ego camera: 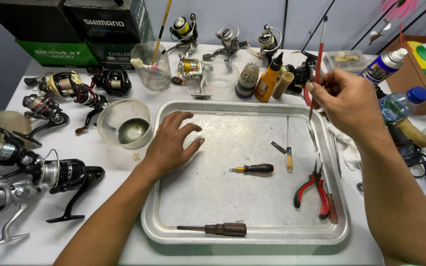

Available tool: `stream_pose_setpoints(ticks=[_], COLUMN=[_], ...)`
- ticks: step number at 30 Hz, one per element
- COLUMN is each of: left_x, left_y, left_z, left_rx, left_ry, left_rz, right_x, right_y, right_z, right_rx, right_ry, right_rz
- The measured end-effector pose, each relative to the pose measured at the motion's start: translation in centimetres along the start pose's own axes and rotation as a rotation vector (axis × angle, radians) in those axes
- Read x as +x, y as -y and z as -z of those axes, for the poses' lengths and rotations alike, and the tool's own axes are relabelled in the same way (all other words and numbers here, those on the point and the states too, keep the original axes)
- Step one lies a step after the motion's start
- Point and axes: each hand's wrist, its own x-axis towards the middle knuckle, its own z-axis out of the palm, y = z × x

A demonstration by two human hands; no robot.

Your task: The person disassembles a fishing reel on a metal tray. They remove the handle, unscrew the spool, and use pliers to detach the line clip. The person then uses a screwdriver to remove a screw from the handle assembly.

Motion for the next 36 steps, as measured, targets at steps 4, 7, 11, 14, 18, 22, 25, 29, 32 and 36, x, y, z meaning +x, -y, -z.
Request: stream_pose_setpoints(ticks=[4,7,11,14,18,22,25,29,32,36], left_x=[-0.1,-0.2,-0.3,-0.2,-0.1,-0.2,0.0,-0.3,-0.2,0.3], left_y=[-0.1,-0.1,-0.2,-0.2,-0.2,-0.2,-0.4,-0.3,-0.3,-0.7], left_z=[-0.2,-0.2,0.0,0.1,0.0,0.1,0.4,0.2,-0.1,0.7], left_rx=[-0.003,-0.005,-0.006,-0.006,0.009,0.007,-0.010,0.008,0.026,-0.032], left_ry=[0.038,0.065,0.051,0.067,0.099,0.121,0.138,0.154,0.181,0.105], left_rz=[0.068,0.103,0.082,0.096,0.111,0.105,0.125,0.131,0.148,0.083], right_x=[3.4,7.5,12.9,16.5,17.7,17.5,15.8,8.7,2.8,-2.4], right_y=[6.0,9.8,14.5,16.2,18.0,17.0,16.0,14.2,11.4,4.9], right_z=[-1.8,-5.7,-12.5,-17.7,-21.1,-22.4,-20.4,-14.0,-7.5,0.9], right_rx=[0.206,0.341,0.327,0.265,0.142,-0.098,-0.305,-0.392,-0.356,-0.332], right_ry=[0.108,0.159,0.115,0.054,0.009,0.018,0.059,0.235,0.242,0.151], right_rz=[0.080,0.227,0.351,0.435,0.442,0.254,0.208,0.246,0.278,0.103])
